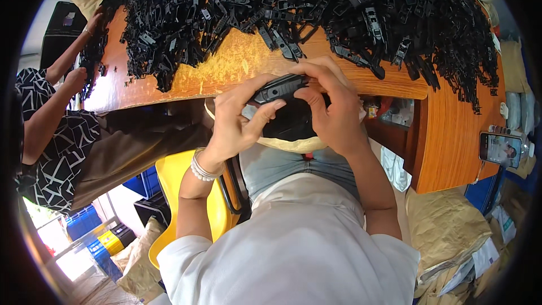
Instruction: Assemble small black plastic components at a factory workbench.
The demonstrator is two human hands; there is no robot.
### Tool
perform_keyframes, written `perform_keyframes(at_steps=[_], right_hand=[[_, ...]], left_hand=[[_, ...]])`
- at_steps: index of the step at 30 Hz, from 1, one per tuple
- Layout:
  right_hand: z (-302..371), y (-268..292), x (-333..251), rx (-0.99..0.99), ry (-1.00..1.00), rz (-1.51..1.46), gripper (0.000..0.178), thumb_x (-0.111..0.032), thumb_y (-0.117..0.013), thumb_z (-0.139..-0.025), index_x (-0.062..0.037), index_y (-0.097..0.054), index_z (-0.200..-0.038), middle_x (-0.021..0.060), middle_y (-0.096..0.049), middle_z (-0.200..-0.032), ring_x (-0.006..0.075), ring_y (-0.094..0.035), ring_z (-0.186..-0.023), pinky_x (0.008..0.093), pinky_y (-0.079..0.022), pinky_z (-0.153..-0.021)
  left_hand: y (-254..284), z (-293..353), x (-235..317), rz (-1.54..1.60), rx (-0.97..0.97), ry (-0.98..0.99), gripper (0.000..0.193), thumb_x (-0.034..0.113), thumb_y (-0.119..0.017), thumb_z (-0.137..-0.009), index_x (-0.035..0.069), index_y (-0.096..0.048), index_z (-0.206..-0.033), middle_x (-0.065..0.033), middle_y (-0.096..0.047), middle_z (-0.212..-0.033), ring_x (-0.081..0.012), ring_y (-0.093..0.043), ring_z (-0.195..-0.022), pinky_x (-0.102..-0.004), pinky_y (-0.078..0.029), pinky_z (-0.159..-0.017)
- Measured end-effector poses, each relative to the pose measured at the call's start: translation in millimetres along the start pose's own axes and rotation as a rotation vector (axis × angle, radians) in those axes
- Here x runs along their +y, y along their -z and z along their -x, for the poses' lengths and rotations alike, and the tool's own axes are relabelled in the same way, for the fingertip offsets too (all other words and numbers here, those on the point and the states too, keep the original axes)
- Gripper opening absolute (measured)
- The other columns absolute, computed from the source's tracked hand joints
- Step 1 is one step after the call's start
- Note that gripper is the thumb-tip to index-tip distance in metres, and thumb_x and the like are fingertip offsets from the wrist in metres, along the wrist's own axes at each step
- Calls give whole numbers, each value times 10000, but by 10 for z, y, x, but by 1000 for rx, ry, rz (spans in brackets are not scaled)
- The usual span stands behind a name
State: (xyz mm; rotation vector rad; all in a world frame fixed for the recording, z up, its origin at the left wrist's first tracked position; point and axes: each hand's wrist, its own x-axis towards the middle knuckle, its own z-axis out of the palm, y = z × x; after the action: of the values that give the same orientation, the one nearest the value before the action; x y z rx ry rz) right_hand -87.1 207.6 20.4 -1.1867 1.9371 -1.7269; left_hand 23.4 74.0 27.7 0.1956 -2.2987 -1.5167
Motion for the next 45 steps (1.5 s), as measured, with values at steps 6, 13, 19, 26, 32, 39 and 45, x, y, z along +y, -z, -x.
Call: perform_keyframes(at_steps=[6, 13, 19, 26, 32, 39, 45], right_hand=[[-10, 60, -9, -11, -47, -67, 252, -125, -574, -810, 44, -559, -995, 66, -490, -918, 105, -510, -792, 193, -405, -685], [177, 138, 77, -108, 46, 262, 214, -52, -580, -778, 22, -595, -979, 88, -551, -870, 130, -543, -755, 202, -418, -652], [361, 263, 12, -46, -134, 94, 174, 7, -544, -776, 30, -607, -936, 84, -576, -782, 140, -557, -645, 223, -436, -562], [607, 1119, 40, 349, -458, 369, 90, -34, -554, -786, 15, -606, -841, 87, -557, -719, 124, -519, -599, 205, -387, -530], [492, 1991, 427, 596, -312, 1334, 179, -141, -579, -793, 10, -597, -886, 113, -535, -810, 239, -542, -726, 331, -430, -649], [562, 2124, 432, 414, -339, 1446, 234, -137, -618, -756, 4, -593, -941, 134, -541, -866, 299, -534, -802, 363, -427, -701], [586, 1298, -151, 406, -317, 639, 244, -10, -593, -740, 32, -570, -980, 90, -585, -855, 159, -527, -731, 241, -413, -673]], left_hand=[[-5, -7, 29, 252, -32, 163, 276, 72, -605, -781, -50, -550, -1023, -89, -613, -731, -111, -586, -553, -199, -458, -538], [-11, -358, -314, -33, -67, -1, 143, 76, -592, -756, -19, -606, -861, -137, -559, -720, -264, -567, -672, -303, -436, -592], [-416, -953, -437, -624, 93, -277, 76, 77, -596, -663, 2, -582, -656, -130, -491, -659, -274, -550, -642, -337, -445, -535], [-374, -970, -451, -744, 44, -180, 82, 97, -614, -652, 20, -595, -631, -114, -535, -704, -274, -570, -626, -355, -453, -542], [-132, -890, -465, -77, 147, 158, 96, 44, -683, -689, -30, -629, -715, -16, -504, -693, -58, -444, -579, -193, -354, -508], [15, -711, -397, 374, 310, 322, 138, 32, -674, -710, -17, -613, -823, -23, -577, -796, -55, -501, -571, -160, -367, -475], [-197, -421, -47, 718, -69, 340, 355, 12, -595, -761, -44, -508, -1100, -86, -597, -861, -110, -555, -623, -202, -435, -531]])
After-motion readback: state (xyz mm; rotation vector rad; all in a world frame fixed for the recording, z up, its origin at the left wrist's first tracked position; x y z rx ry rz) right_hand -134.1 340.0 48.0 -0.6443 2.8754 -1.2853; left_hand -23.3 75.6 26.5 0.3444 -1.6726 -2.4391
